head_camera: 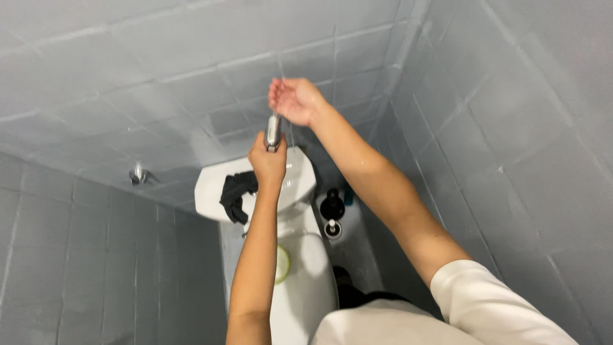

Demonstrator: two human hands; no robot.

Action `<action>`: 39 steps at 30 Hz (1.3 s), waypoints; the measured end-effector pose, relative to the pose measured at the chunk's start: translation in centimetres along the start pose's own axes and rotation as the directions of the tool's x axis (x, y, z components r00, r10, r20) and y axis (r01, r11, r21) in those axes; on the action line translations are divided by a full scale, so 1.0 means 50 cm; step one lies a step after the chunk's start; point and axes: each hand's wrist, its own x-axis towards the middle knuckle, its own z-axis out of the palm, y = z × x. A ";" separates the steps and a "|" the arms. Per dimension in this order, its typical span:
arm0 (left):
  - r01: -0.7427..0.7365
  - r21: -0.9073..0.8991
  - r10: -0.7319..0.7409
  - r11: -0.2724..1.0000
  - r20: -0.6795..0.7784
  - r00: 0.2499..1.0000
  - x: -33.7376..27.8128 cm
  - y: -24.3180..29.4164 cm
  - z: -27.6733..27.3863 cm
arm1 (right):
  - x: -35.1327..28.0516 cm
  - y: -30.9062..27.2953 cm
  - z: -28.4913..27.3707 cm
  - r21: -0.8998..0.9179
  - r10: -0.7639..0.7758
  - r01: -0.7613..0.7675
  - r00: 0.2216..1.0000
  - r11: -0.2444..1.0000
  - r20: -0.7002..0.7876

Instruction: Washing the bathroom walls and door using a bidet sprayer and a dipper.

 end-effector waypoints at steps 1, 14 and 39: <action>-0.012 -0.006 0.012 1.000 -0.003 1.000 0.007 0.007 -0.015 | -0.014 -0.030 0.067 -0.004 -0.010 0.010 1.000 1.000 0.009; 0.030 -0.137 0.000 0.990 0.217 0.976 0.054 -0.036 -0.013 | -0.147 -0.382 0.268 -0.350 -0.352 -0.237 -0.035 -0.906 0.935; 0.280 0.024 -0.270 0.960 0.352 0.896 0.077 -0.061 -0.009 | 0.052 0.105 -0.104 -0.152 -0.114 0.084 0.972 0.985 -0.204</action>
